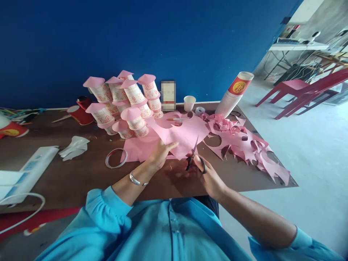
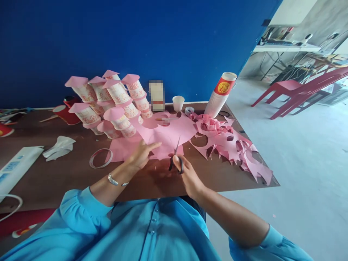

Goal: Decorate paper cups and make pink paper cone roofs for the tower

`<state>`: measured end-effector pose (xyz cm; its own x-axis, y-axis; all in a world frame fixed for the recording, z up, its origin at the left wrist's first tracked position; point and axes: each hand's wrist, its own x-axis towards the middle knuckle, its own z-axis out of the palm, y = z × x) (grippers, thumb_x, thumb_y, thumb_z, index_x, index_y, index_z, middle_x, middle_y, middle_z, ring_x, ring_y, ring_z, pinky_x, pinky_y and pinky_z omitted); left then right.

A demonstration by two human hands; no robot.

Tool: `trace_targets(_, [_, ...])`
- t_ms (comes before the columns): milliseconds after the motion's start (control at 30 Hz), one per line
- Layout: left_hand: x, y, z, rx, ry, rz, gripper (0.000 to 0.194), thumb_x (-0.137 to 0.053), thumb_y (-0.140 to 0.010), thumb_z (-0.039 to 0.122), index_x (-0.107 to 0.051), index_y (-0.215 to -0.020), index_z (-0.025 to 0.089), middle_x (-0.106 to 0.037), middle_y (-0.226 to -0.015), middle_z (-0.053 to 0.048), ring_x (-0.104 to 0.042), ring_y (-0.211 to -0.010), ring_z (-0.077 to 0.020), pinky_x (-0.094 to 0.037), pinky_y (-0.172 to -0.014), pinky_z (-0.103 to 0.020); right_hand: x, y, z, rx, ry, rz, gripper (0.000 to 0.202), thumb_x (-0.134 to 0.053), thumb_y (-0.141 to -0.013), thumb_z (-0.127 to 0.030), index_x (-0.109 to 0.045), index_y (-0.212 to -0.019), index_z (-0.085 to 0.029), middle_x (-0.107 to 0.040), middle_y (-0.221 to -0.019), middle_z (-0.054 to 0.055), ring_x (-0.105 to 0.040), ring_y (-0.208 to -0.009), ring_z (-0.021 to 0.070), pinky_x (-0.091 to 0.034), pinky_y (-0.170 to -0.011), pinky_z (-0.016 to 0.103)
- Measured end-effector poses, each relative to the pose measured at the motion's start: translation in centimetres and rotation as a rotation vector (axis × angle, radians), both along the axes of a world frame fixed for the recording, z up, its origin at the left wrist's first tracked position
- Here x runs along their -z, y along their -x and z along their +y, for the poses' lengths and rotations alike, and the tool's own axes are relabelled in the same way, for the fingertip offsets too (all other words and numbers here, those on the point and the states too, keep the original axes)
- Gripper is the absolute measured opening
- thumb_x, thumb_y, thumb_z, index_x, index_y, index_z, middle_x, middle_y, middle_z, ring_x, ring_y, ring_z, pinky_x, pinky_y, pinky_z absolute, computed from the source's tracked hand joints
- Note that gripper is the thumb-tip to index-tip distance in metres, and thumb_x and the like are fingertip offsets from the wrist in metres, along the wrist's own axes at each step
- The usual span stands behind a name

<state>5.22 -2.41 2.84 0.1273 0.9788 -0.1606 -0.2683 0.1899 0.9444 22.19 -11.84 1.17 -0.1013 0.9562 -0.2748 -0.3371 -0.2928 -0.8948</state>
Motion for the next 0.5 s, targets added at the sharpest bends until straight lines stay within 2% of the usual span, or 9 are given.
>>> trace_targets(100, [0.7,0.7,-0.3,0.024,0.066,0.03,0.031,-0.092,-0.062,0.03,-0.067,-0.077,0.017,-0.074,-0.071,-0.003,-0.076,-0.082,-0.0267,-0.06,-0.072,-0.035,-0.1,0.5,-1.1,-0.078,-0.035,-0.079,0.062,-0.072,-0.084,-0.078,-0.07,-0.107,-0.02,-0.069,-0.094,0.005,-0.067,-0.088,0.0197,-0.058,-0.068,0.028])
trace_targets(167, [0.8,1.0,-0.4,0.024,0.076,0.049,0.031,-0.091,-0.063,0.029,-0.07,-0.081,0.017,-0.075,-0.073,-0.003,-0.075,-0.077,-0.0253,-0.058,-0.068,-0.034,-0.2,0.7,-1.1,-0.091,-0.058,-0.114,0.063,-0.071,-0.084,-0.079,-0.07,-0.104,-0.019,-0.068,-0.089,0.003,-0.067,-0.083,0.0181,-0.058,-0.069,0.028])
trace_targets(333, [1.0,1.3,-0.9,0.043,-0.033,0.045,0.032,-0.087,-0.069,0.028,-0.073,-0.096,0.017,-0.081,-0.094,-0.005,-0.076,-0.088,-0.0247,-0.06,-0.079,-0.035,-0.1,1.3,-0.9,-0.094,-0.07,-0.133,0.062,-0.067,-0.088,-0.08,-0.07,-0.102,-0.019,-0.067,-0.085,0.002,-0.066,-0.074,0.0153,-0.057,-0.067,0.028])
trace_targets(500, [1.2,1.5,-1.0,0.014,-0.039,0.117,0.032,-0.088,-0.069,0.029,-0.074,-0.095,0.016,-0.08,-0.093,-0.005,-0.075,-0.089,-0.0248,-0.06,-0.085,-0.036,-0.1,1.7,-1.1,-0.072,-0.052,-0.148,0.067,-0.069,-0.085,-0.082,-0.07,-0.108,-0.019,-0.065,-0.077,0.0,-0.066,-0.073,0.0163,-0.058,-0.065,0.028])
